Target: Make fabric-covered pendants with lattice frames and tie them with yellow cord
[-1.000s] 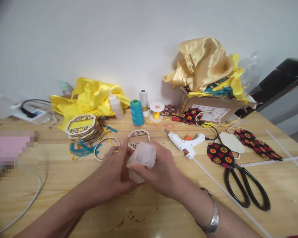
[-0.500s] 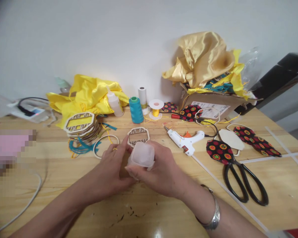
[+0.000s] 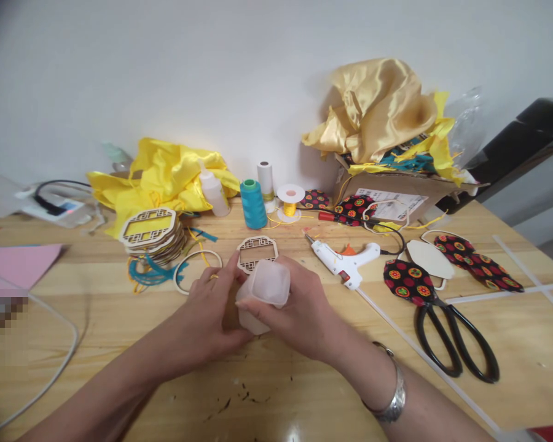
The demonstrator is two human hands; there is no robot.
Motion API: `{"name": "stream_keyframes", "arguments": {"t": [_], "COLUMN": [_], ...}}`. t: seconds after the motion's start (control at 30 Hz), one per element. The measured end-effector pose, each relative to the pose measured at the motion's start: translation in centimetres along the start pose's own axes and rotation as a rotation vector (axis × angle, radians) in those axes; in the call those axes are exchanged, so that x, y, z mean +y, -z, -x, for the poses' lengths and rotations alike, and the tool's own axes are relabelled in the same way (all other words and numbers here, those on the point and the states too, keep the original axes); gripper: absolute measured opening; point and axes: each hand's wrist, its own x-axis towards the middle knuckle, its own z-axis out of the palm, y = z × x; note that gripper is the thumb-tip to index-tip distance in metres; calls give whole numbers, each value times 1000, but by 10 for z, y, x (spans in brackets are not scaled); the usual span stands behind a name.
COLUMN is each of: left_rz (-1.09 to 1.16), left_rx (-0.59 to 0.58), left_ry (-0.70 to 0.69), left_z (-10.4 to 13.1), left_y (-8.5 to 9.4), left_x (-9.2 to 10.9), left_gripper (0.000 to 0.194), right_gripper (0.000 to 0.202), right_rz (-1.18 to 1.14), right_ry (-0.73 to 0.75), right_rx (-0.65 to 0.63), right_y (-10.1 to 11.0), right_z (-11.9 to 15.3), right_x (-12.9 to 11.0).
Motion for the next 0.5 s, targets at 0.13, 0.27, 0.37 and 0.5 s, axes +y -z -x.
{"name": "stream_keyframes", "arguments": {"t": [0.13, 0.27, 0.37, 0.5], "left_rz": [-11, 1, 12, 0], "left_rx": [12, 11, 0, -1], "left_ry": [-6, -3, 1, 9], "left_z": [0, 1, 0, 0], "left_y": [-2, -1, 1, 1], "left_x": [-2, 0, 2, 2], "left_gripper": [98, 97, 97, 96], "right_gripper": [21, 21, 18, 15], "right_rz": [19, 3, -7, -57], "right_ry": [-15, -8, -20, -28], "right_rx": [32, 19, -15, -71], "right_y": [-1, 0, 1, 2], "right_z": [-1, 0, 0, 1], "right_x": [2, 1, -1, -4]}}
